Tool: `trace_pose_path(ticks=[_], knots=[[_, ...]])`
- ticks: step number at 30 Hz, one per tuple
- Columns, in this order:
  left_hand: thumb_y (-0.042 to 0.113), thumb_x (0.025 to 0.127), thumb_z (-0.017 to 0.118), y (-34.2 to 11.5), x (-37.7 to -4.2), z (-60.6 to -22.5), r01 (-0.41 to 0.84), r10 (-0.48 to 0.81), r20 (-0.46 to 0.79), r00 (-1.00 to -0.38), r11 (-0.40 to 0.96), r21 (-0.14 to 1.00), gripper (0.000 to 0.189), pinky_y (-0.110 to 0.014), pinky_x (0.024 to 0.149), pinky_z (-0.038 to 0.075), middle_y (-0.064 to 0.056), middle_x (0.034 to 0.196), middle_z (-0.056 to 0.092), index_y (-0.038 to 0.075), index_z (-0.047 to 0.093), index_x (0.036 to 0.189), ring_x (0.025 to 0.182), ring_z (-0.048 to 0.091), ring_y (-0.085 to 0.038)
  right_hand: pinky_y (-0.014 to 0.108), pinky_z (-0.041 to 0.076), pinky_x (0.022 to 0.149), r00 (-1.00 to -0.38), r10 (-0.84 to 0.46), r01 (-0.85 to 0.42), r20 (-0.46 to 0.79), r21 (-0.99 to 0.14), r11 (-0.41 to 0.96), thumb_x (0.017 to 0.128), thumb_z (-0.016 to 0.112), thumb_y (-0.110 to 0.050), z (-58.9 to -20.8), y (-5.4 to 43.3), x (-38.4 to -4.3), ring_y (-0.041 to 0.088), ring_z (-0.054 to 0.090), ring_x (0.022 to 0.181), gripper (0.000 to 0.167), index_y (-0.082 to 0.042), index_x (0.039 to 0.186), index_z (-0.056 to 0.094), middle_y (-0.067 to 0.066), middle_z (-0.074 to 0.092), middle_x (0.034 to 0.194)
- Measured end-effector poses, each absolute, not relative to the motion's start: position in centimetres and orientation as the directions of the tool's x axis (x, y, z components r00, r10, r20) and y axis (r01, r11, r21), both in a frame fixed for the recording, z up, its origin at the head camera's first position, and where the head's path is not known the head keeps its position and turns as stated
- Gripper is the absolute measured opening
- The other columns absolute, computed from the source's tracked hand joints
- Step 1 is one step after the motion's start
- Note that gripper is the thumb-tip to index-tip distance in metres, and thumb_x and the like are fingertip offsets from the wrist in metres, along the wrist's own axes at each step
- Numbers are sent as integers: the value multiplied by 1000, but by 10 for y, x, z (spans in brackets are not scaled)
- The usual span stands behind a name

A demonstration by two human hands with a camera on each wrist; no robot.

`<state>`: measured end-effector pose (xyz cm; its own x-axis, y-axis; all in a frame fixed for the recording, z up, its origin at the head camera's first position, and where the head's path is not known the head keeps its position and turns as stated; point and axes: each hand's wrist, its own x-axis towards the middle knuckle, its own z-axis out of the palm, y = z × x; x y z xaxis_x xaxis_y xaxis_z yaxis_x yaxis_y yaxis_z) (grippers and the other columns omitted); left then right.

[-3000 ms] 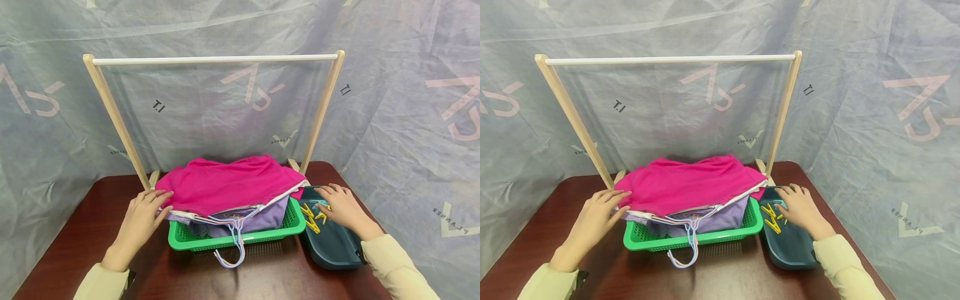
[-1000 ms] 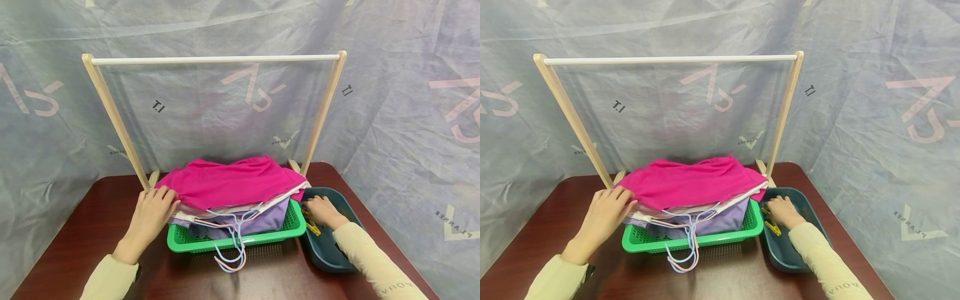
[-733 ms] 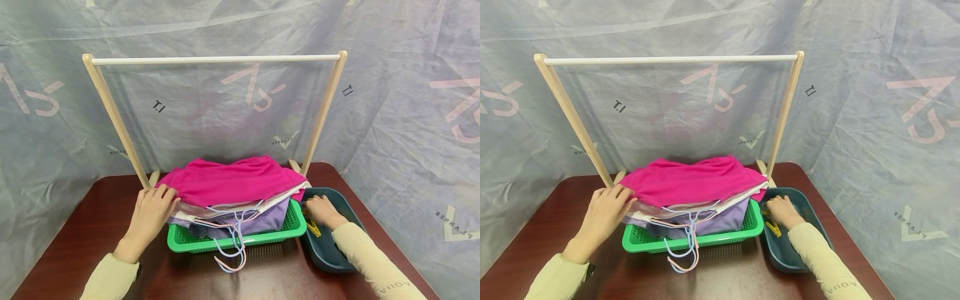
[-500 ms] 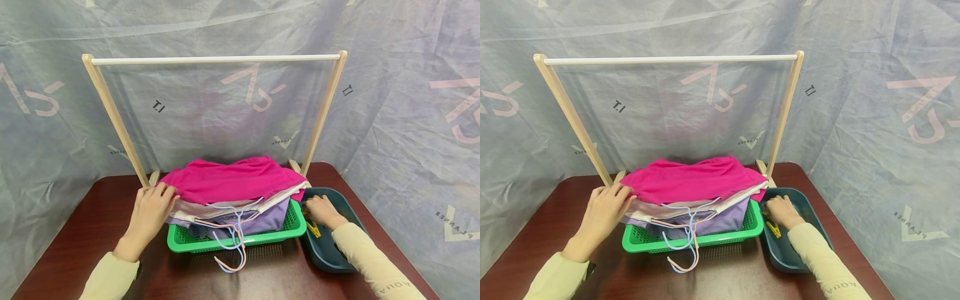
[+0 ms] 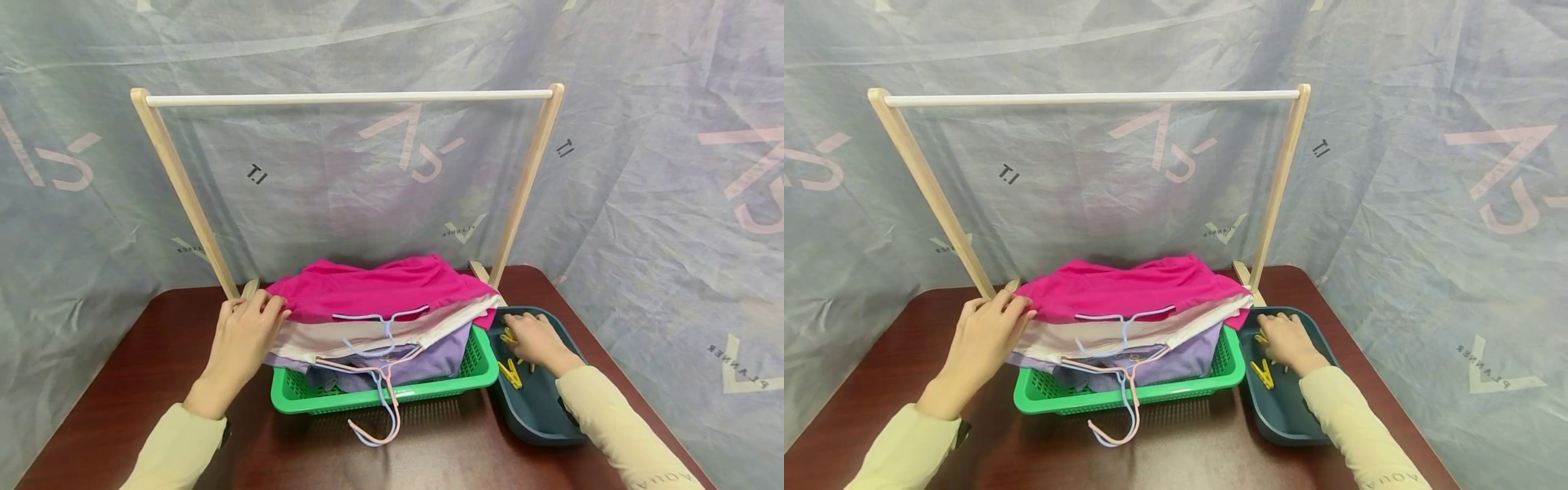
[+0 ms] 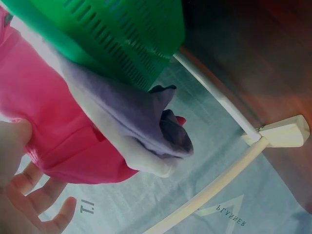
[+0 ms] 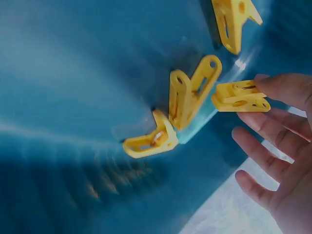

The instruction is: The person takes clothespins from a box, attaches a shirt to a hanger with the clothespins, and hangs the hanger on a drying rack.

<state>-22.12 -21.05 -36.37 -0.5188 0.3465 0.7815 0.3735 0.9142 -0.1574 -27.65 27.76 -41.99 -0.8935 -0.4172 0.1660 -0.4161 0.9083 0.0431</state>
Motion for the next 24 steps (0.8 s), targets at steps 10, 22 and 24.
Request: trace_pose_path(ticks=[10,22,24], knots=[[19,80,66,-211,-227,-358,381,339,804,-489,912,-152,18,-47,71,39,-10,76,51,7,57,89,53,57,-26,43,38,65,-894,-394,-391,214,57,919,67,76,-13,-401,289,-270,24,52,74,28,-11,86,56,-1,62,76],[22,84,63,-212,-232,-354,397,325,803,-500,910,-121,16,-47,69,39,-10,72,51,7,57,84,63,56,-28,52,39,72,-852,-402,-407,336,58,911,70,73,-10,-364,290,-262,29,55,82,23,-10,88,60,2,61,73],[23,84,62,-212,-233,-354,397,323,798,-508,911,-116,18,-47,68,38,-10,72,51,6,56,83,66,56,-28,52,38,73,-843,-407,-414,351,57,908,69,73,-9,-359,289,-260,30,54,83,24,-10,89,59,2,60,74]])
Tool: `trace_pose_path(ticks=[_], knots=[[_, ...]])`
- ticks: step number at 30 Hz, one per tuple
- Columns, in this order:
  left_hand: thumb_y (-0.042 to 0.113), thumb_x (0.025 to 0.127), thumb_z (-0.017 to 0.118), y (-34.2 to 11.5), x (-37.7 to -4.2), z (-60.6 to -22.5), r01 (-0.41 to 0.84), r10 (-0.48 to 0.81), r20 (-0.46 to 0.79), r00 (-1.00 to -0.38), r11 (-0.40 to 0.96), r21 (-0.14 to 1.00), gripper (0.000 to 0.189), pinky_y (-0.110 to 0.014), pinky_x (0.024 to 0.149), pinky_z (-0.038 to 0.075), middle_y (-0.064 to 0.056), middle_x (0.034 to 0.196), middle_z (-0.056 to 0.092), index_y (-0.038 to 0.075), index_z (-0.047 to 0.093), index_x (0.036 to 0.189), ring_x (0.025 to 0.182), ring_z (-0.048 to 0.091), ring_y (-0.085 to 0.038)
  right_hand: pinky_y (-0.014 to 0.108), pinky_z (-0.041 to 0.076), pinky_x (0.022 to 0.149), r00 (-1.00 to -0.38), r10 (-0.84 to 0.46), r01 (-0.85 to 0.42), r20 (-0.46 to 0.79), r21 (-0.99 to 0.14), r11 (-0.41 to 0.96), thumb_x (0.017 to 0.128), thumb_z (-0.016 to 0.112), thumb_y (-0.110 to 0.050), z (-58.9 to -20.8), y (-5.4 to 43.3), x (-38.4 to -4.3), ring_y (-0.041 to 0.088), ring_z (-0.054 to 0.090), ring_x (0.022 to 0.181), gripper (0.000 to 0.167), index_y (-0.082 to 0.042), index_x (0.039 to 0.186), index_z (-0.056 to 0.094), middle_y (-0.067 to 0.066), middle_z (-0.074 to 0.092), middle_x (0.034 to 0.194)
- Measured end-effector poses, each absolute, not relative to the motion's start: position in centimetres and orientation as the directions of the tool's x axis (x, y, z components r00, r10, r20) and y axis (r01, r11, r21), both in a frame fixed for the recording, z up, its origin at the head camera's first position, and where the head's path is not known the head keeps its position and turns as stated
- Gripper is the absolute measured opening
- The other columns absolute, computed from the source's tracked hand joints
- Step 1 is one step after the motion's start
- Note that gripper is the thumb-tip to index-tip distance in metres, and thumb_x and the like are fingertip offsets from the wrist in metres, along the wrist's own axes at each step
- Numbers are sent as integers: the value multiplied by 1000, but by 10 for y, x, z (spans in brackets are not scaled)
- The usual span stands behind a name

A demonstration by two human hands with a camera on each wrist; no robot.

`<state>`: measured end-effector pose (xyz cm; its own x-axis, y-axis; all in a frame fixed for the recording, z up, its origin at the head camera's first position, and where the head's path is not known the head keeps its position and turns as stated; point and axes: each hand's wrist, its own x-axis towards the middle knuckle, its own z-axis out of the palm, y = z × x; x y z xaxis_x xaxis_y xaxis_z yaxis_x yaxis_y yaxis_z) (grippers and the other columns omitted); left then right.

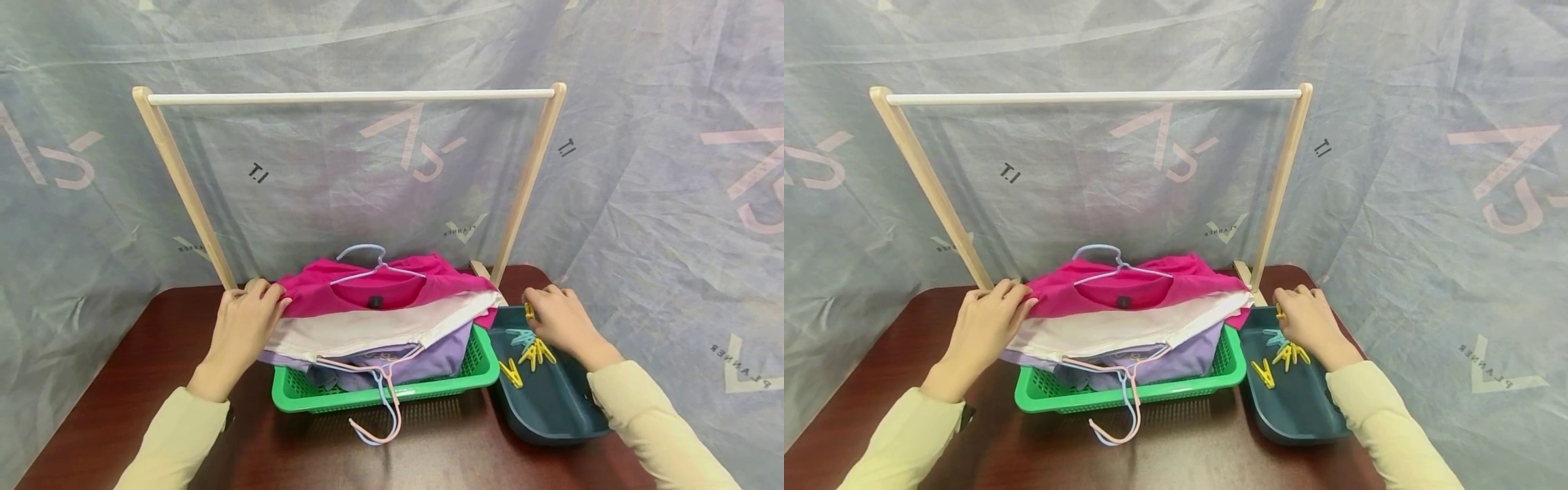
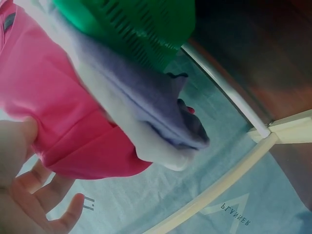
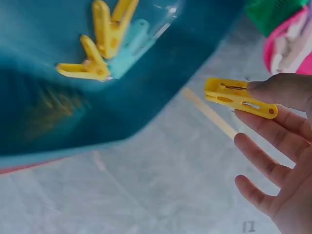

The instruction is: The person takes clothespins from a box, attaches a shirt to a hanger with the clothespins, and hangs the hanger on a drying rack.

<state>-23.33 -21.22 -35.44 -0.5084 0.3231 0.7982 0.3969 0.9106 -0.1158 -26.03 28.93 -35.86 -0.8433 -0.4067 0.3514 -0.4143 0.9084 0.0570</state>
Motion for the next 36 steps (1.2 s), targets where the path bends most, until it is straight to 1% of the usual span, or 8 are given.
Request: trace_pose_path(ticks=[7,13,21,23,25,30,33,36], knots=[[24,84,63,-214,-237,-354,374,310,775,-551,922,-102,20,-47,69,39,-9,71,51,6,56,81,68,57,-29,50,37,73,-775,-436,-455,457,74,887,66,75,-7,-335,279,-260,30,54,82,25,-11,84,58,5,62,76],[24,83,65,-214,-238,-354,364,300,761,-575,927,-91,20,-47,69,39,-10,72,52,6,56,81,69,57,-30,49,38,74,-732,-446,-466,515,98,879,65,78,-11,-319,267,-263,29,53,80,27,-10,85,60,7,66,80],[22,82,66,-213,-239,-355,353,287,748,-598,933,-76,19,-47,69,39,-10,72,53,6,57,82,72,57,-30,51,37,79,-698,-463,-486,547,114,867,67,72,-9,-303,252,-266,28,51,79,22,-9,82,57,8,66,80],[22,81,67,-213,-240,-355,346,283,745,-605,935,-74,19,-48,69,40,-10,73,54,6,58,83,72,58,-30,51,36,80,-688,-467,-500,556,104,860,68,73,-10,-300,247,-267,27,51,80,21,-9,83,58,8,67,80],[22,81,68,-213,-240,-355,341,280,741,-610,937,-73,19,-47,70,40,-10,73,54,6,58,83,72,58,-30,50,36,79,-672,-473,-516,569,98,851,69,74,-11,-298,241,-268,27,51,80,20,-9,81,58,6,65,76],[23,81,68,-214,-241,-356,340,276,738,-616,938,-67,19,-48,69,40,-10,73,55,6,58,83,71,59,-29,49,37,77,-614,-507,-561,605,118,819,69,73,-8,-296,230,-270,27,51,80,20,-7,79,57,6,61,69],[23,81,68,-213,-241,-357,339,275,736,-619,939,-66,19,-48,69,40,-10,73,55,7,58,83,70,59,-30,49,38,77,-581,-521,-578,625,134,805,68,73,-5,-296,225,-272,27,52,81,21,-6,79,56,9,65,76],[23,80,69,-213,-241,-357,335,275,733,-622,940,-69,20,-48,69,40,-10,73,55,7,58,83,70,59,-30,48,38,78,-560,-526,-590,640,137,795,67,70,-1,-296,220,-275,27,53,84,20,-7,78,54,9,64,77]])
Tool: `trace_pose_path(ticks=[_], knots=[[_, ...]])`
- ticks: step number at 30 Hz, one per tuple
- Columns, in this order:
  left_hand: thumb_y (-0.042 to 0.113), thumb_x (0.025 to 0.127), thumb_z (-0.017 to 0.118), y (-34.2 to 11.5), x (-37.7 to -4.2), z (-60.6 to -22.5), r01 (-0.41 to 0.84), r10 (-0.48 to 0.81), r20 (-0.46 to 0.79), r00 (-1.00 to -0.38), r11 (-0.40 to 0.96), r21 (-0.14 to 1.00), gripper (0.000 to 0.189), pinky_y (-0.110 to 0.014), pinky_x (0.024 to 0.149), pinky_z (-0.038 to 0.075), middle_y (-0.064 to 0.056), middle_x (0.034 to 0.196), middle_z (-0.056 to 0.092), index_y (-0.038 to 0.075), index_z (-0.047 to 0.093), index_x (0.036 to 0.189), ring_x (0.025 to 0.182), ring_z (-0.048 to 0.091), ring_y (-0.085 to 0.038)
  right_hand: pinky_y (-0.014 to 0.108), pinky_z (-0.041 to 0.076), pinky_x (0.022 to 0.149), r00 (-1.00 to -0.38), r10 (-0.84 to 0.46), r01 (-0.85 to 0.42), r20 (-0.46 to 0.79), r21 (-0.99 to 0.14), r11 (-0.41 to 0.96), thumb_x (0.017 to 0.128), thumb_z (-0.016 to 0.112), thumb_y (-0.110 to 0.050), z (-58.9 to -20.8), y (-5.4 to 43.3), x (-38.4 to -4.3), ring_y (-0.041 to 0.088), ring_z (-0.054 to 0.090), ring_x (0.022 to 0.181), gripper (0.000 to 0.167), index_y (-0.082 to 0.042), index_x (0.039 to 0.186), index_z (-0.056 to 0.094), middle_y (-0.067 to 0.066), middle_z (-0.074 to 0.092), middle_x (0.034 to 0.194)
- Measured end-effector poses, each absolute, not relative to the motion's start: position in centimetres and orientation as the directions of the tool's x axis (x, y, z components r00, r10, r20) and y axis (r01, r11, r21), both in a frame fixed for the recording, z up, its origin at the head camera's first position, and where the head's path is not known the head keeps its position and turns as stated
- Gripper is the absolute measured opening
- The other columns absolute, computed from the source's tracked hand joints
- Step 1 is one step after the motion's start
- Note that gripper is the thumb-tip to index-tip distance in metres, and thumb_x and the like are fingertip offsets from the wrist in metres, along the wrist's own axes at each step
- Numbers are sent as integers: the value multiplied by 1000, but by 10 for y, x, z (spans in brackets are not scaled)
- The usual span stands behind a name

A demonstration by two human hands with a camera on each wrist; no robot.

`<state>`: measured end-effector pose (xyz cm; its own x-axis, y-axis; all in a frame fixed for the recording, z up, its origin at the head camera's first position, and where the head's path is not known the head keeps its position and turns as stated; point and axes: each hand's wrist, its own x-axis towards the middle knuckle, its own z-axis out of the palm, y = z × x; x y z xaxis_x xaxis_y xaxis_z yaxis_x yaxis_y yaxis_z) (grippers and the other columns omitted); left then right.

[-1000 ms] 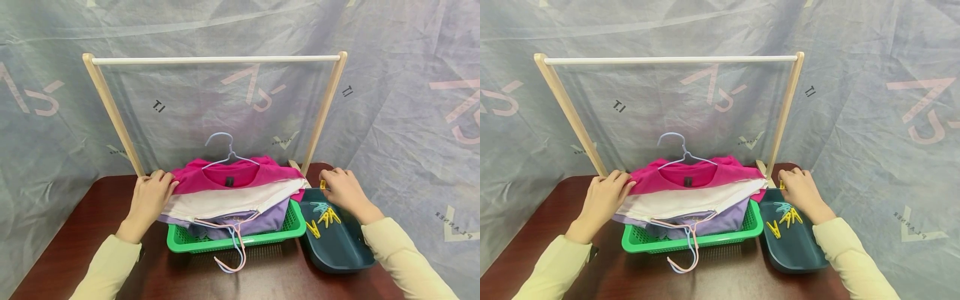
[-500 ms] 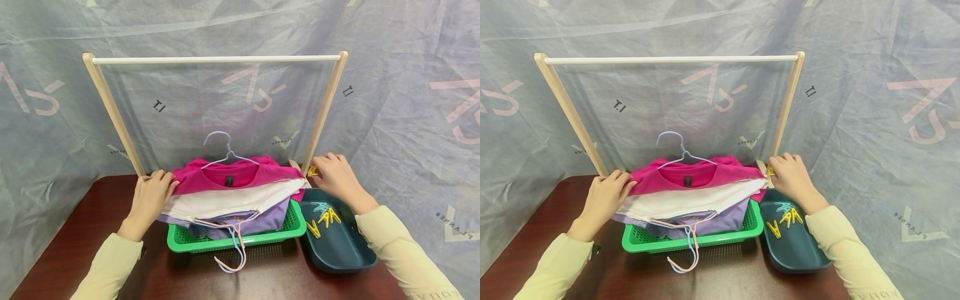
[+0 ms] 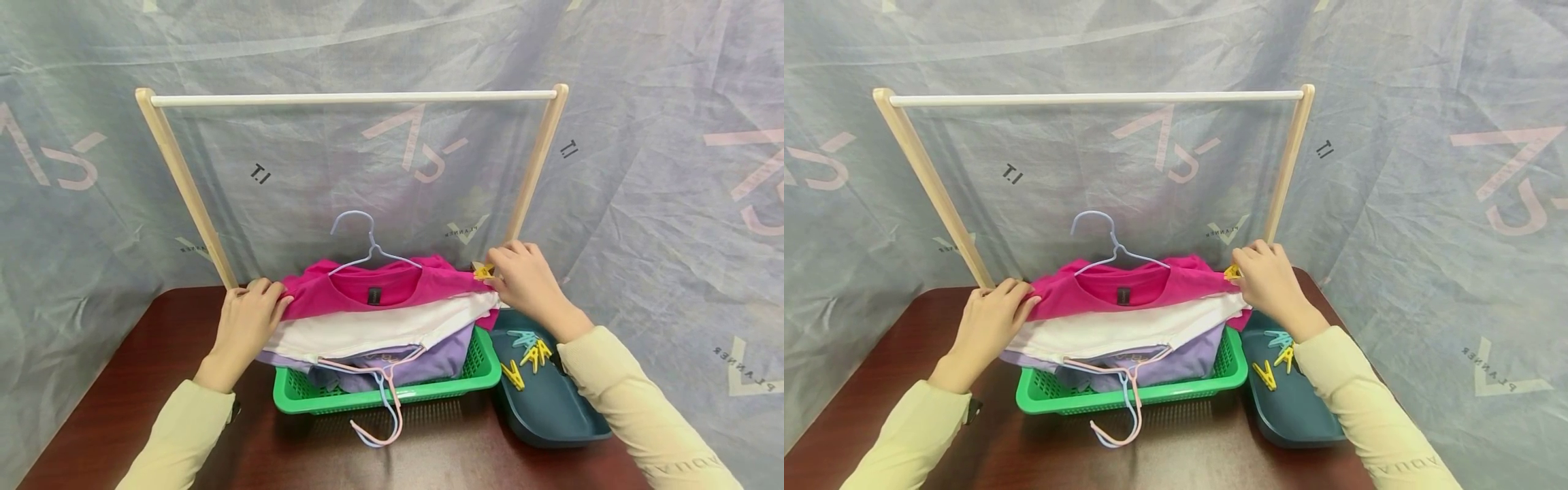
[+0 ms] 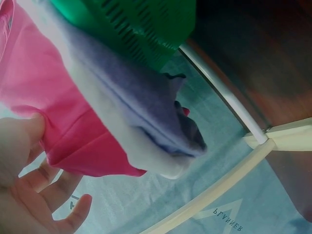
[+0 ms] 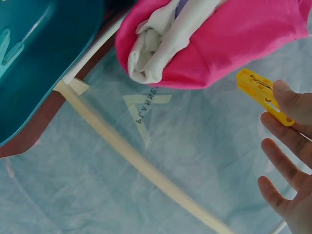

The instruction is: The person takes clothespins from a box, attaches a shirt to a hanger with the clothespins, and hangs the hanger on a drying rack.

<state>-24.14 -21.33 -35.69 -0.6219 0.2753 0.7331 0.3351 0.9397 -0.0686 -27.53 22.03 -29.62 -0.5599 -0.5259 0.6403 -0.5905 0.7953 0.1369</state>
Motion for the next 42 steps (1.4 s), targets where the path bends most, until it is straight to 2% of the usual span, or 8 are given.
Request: trace_pose_path(ticks=[4,9,14,23,33,42], knots=[[23,80,69,-213,-242,-357,332,273,732,-624,941,-69,20,-48,69,40,-10,73,56,6,59,83,72,59,-30,47,38,77,-525,-542,-609,656,154,778,67,69,1,-296,215,-278,27,52,85,21,-8,78,53,6,62,77],[23,80,68,-214,-242,-357,326,268,726,-634,943,-64,20,-48,70,40,-10,74,56,6,59,84,72,59,-30,46,38,74,-470,-568,-641,676,181,746,67,62,6,-294,208,-282,27,52,85,18,-8,77,55,5,62,76],[24,80,69,-213,-243,-358,322,260,721,-643,945,-54,20,-48,70,41,-9,75,57,7,59,84,73,60,-29,46,38,75,-443,-582,-660,682,191,726,64,59,7,-295,201,-286,26,52,84,19,-8,75,54,5,61,75],[24,80,69,-213,-244,-359,323,260,720,-644,945,-53,20,-47,70,41,-9,75,57,7,59,84,74,60,-28,45,39,78,-501,-576,-653,647,155,742,66,70,3,-297,195,-291,25,53,85,20,-8,74,56,5,65,74],[23,80,69,-214,-244,-360,334,258,720,-645,942,-39,19,-47,70,40,-9,75,56,8,60,85,76,59,-29,43,38,77,-534,-577,-647,618,141,750,69,61,6,-300,189,-297,25,52,86,16,-8,74,56,4,64,74],[24,80,68,-214,-243,-361,336,257,722,-643,941,-36,17,-46,69,40,-8,75,56,9,60,86,77,59,-28,43,39,75,-533,-561,-635,634,139,760,68,65,4,-301,187,-299,25,52,85,15,-7,73,56,5,65,73]])
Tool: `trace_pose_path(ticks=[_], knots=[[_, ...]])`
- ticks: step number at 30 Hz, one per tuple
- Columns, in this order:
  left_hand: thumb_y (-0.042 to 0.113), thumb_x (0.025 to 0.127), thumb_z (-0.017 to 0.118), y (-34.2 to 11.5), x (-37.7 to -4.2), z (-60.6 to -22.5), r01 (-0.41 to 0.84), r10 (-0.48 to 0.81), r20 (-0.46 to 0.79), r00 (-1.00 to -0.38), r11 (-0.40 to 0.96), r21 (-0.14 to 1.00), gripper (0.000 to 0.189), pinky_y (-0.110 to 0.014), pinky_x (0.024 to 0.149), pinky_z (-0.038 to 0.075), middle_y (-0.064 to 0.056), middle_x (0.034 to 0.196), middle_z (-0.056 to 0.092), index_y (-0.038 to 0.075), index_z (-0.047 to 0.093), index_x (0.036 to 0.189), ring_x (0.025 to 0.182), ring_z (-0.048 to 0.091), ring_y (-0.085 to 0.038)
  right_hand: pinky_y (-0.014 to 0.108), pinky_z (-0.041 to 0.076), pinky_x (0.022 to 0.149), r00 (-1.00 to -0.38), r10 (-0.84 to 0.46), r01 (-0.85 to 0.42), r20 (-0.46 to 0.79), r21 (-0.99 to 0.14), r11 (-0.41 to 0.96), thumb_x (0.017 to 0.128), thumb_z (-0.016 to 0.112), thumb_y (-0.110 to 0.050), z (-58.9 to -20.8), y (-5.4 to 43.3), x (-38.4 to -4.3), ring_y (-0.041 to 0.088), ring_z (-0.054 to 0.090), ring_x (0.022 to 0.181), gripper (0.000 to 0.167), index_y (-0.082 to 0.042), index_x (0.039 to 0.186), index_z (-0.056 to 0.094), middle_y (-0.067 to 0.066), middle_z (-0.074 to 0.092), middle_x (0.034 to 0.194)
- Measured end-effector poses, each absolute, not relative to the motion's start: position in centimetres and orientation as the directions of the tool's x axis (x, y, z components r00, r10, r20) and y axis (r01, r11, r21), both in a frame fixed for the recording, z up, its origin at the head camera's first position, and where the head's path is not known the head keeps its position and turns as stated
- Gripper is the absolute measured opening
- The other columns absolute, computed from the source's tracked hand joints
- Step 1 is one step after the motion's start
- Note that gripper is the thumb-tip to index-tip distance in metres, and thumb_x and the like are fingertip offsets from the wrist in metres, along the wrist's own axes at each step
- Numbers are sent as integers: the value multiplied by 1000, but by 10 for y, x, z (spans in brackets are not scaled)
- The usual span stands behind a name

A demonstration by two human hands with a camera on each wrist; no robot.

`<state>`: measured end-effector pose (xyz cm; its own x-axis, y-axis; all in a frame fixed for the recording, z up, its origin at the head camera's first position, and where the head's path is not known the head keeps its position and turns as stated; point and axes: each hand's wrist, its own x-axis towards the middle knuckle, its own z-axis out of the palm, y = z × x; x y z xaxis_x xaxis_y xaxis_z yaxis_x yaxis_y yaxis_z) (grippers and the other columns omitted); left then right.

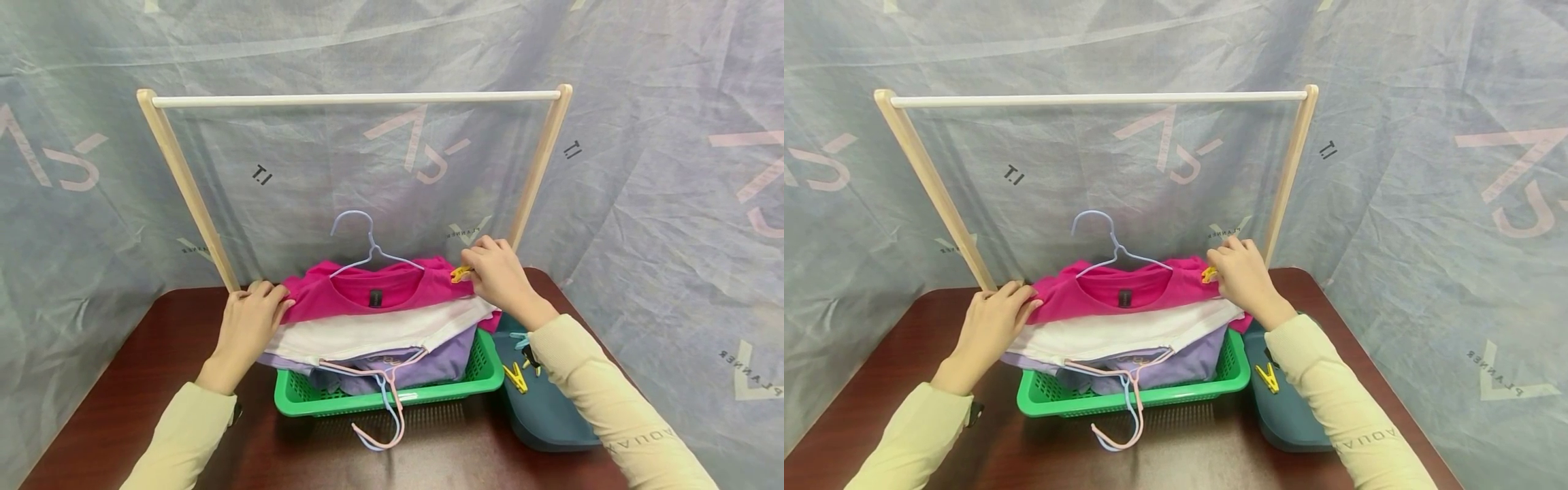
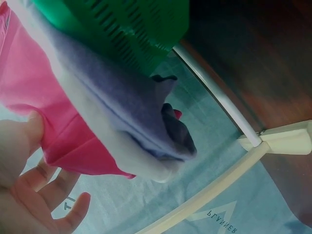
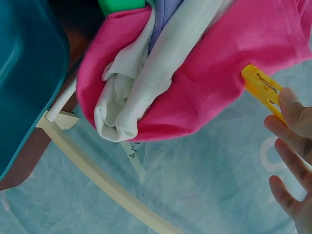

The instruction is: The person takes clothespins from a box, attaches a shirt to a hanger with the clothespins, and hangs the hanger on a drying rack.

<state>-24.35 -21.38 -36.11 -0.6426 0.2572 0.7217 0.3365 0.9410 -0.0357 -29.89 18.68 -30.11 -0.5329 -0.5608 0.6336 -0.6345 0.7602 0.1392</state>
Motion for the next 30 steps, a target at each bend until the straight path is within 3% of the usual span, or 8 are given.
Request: trace_pose_path(ticks=[23,30], knots=[[23,80,68,-214,-244,-364,349,260,731,-630,937,-33,15,-47,67,40,-7,71,53,12,59,82,77,55,-28,42,38,76,-564,-575,-644,593,120,756,69,61,10,-302,184,-306,22,51,82,19,-9,70,59,3,64,70],[23,79,69,-214,-244,-363,340,250,728,-638,940,-25,14,-46,67,40,-6,70,51,13,58,80,77,55,-27,39,37,75,-603,-578,-640,550,99,762,69,61,11,-304,181,-309,21,48,80,22,-11,68,57,1,62,68]])
